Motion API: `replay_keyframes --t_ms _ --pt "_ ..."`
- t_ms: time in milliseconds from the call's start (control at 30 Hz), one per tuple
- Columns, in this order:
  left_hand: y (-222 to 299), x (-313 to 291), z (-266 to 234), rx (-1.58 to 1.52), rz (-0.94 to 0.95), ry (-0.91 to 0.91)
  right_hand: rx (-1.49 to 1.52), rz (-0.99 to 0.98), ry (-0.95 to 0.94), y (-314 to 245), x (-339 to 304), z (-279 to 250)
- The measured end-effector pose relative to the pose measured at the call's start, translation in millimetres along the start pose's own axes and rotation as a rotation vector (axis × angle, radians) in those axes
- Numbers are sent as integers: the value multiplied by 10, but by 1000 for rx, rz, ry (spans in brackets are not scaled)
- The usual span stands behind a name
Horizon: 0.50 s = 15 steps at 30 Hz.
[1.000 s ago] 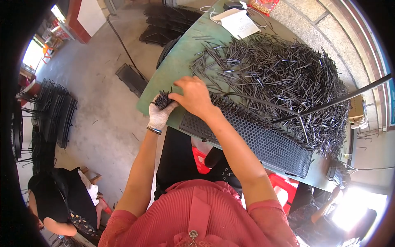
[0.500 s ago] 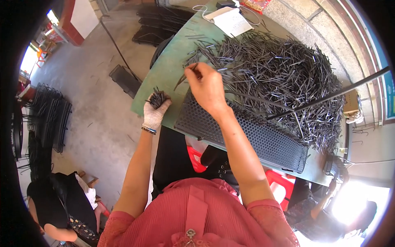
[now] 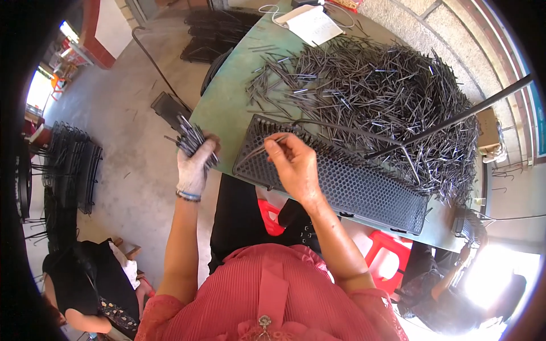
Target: Inserting thin metal rods into a perforated component.
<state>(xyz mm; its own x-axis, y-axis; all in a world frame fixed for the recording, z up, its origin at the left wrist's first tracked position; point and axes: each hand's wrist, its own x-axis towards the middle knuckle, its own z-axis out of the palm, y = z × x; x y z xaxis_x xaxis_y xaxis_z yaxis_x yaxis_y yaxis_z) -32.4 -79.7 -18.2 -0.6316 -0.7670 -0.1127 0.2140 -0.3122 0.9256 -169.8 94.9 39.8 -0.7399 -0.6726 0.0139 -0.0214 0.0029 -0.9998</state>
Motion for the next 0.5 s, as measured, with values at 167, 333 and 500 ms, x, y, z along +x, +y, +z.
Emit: replay_keyframes --t_ms 167,333,500 --pt "280 -603 135 61 -229 -254 24 80 -145 119 -138 132" --pt "59 -908 162 293 -310 -253 -46 169 -265 188 -293 169" --pt "-103 -1017 275 -124 -269 -23 -103 102 -208 278 -452 139"
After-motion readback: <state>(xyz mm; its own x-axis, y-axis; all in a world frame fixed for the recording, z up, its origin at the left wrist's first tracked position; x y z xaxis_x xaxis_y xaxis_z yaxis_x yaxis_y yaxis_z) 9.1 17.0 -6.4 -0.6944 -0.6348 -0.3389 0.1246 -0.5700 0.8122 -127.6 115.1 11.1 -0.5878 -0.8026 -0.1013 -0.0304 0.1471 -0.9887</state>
